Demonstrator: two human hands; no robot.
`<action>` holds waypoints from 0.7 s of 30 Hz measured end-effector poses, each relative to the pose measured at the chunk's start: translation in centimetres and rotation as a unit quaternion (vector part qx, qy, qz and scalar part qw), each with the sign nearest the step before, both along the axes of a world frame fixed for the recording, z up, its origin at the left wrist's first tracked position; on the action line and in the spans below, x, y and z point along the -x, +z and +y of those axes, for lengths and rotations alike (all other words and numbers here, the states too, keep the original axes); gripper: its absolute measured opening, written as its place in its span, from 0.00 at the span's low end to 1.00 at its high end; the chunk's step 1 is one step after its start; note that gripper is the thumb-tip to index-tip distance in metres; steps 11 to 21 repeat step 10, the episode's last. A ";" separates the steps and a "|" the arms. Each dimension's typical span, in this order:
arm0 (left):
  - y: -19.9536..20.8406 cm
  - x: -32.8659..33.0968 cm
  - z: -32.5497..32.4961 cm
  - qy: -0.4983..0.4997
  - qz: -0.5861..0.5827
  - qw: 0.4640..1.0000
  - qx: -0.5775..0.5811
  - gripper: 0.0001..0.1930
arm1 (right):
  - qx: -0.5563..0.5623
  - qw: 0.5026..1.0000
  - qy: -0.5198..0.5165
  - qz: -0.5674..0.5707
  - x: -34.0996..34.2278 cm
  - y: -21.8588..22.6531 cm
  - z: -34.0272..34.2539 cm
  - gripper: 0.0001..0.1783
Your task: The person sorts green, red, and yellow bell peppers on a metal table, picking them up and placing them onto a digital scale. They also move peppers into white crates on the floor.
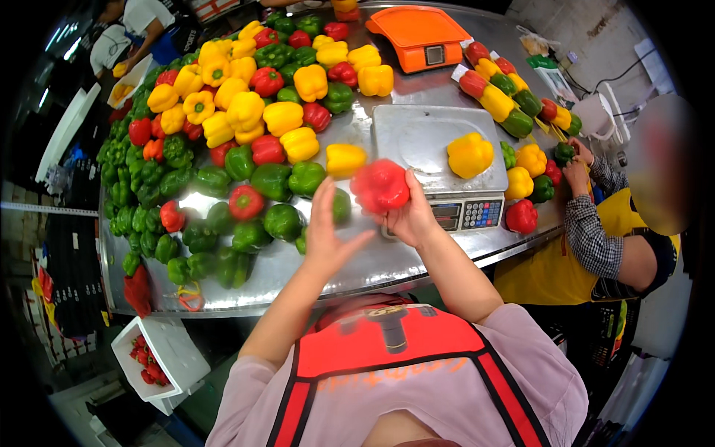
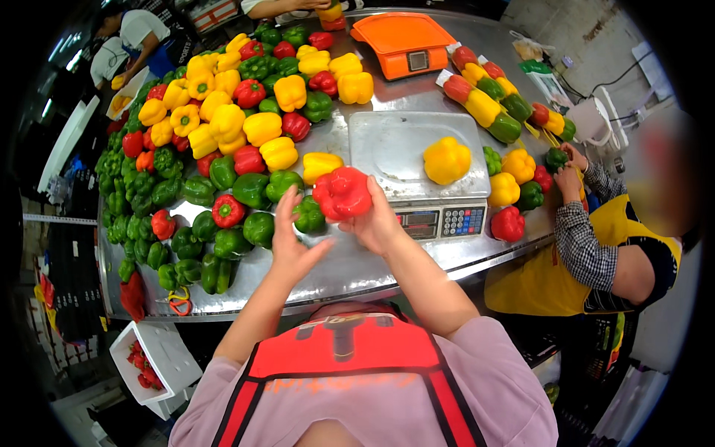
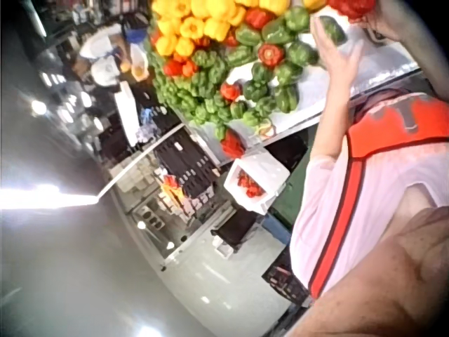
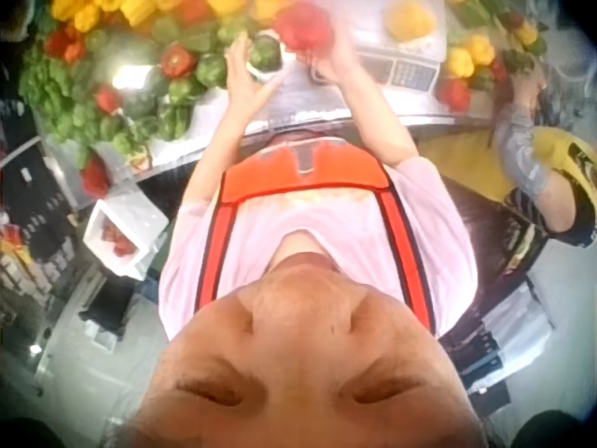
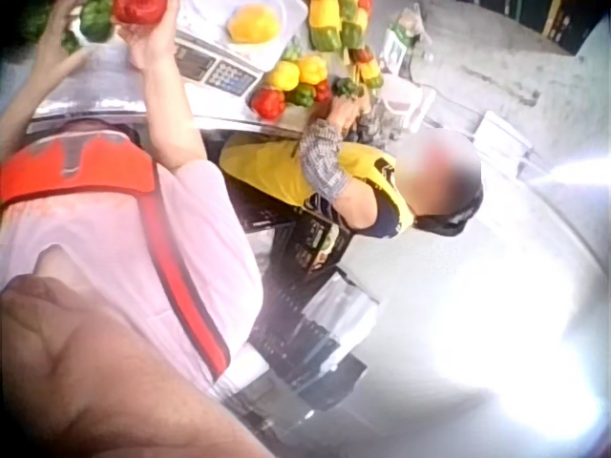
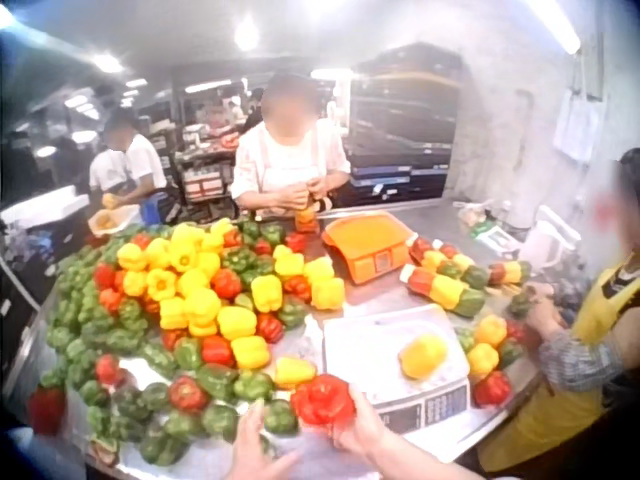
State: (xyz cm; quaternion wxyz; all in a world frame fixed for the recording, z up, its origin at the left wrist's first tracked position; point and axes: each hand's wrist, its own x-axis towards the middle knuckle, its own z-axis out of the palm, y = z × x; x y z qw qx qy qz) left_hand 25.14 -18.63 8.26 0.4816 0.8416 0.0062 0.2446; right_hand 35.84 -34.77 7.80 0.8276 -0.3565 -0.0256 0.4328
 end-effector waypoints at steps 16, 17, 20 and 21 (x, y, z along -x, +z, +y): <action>0.4 -7.3 -5.2 -0.114 0.047 0.992 -0.002 0.45 | 0.306 0.887 -0.237 -0.254 -0.4 0.1 -8.1 0.26; 0.4 -7.3 -5.2 -0.114 0.047 0.992 -0.002 0.45 | 0.306 0.887 -0.237 -0.254 -0.4 0.1 -8.1 0.26; 0.4 -7.3 -5.2 -0.114 0.047 0.992 -0.002 0.45 | 0.306 0.887 -0.237 -0.254 -0.4 0.1 -8.1 0.26; 0.4 -7.3 -5.2 -0.114 0.047 0.992 -0.002 0.45 | 0.306 0.887 -0.237 -0.254 -0.4 0.1 -8.1 0.26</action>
